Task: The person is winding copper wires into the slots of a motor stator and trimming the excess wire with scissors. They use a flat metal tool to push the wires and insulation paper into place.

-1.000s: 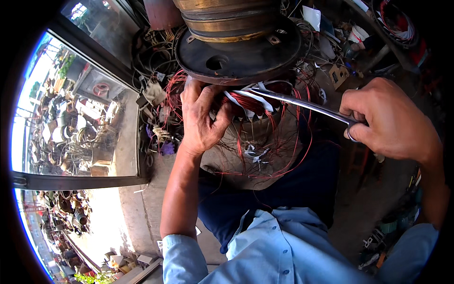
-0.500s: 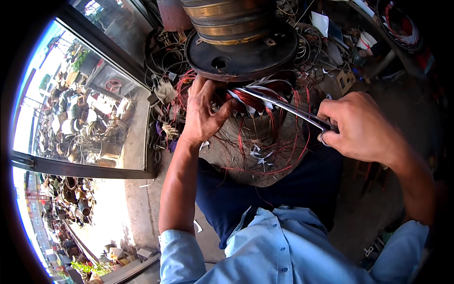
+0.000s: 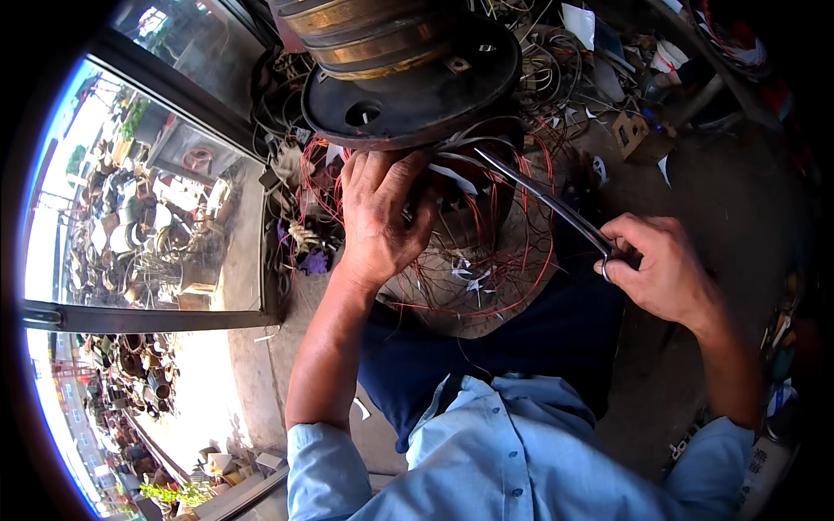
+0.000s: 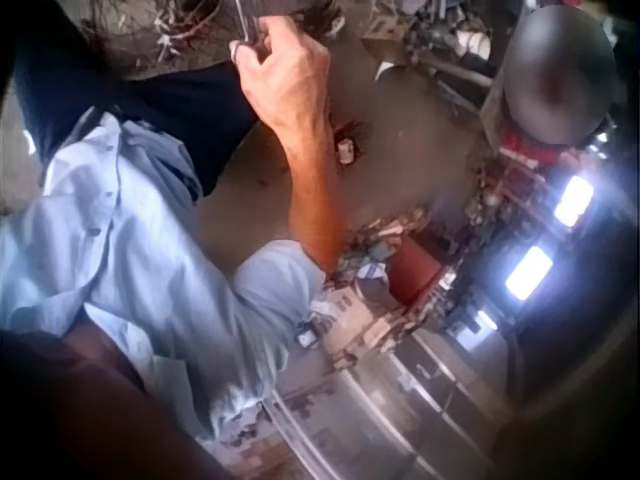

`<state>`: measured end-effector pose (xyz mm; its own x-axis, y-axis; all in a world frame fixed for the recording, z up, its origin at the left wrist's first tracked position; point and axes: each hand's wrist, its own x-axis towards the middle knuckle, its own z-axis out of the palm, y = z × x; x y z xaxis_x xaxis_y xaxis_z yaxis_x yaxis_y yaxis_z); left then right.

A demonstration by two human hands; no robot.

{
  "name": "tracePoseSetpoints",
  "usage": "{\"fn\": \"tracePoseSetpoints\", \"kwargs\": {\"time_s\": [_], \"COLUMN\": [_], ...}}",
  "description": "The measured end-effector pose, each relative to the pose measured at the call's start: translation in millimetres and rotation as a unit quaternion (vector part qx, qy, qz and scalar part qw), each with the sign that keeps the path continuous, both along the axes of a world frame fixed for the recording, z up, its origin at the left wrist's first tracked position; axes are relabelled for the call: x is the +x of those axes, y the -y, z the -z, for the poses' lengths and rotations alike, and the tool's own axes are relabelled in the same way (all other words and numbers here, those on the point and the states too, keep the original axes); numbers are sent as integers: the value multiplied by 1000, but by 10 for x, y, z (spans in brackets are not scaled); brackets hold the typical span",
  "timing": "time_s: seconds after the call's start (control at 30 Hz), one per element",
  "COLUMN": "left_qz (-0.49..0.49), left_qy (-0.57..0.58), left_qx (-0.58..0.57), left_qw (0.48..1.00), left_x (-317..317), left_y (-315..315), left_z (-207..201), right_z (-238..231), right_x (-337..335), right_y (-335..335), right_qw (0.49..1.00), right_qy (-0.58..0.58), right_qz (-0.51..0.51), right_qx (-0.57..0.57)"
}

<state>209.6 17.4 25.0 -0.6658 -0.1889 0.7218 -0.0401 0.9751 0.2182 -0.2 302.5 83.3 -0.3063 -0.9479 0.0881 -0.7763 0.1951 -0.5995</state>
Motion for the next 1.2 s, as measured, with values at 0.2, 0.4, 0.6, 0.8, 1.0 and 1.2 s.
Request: {"fn": "tracePoseSetpoints", "kwargs": {"time_s": [0.2, 0.4, 0.6, 0.8, 1.0, 1.2], "left_qz": [20, -71, -31, -14, 3, 31], "left_qy": [-8, -23, 176, 254, 247, 257], "left_qx": [33, -64, -187, -260, -310, -307], "left_qw": [999, 995, 966, 932, 918, 916], "left_x": [29, 97, 118, 80, 275, 549], "left_y": [-11, -391, -766, -725, -598, -433], "left_z": [14, 186, 205, 100, 69, 164], "right_z": [503, 1375, 1579, 1491, 1578, 1746], "right_x": [239, 987, 1435, 1490, 1576, 1626], "right_y": [50, 13, -96, 151, 344, 402], "right_qw": [989, 945, 917, 909, 912, 895], "right_qy": [86, 221, 274, 263, 266, 346], "right_qz": [3, 54, 84, 84, 96, 103], "right_qx": [-119, -237, -277, -312, -298, -262]}}
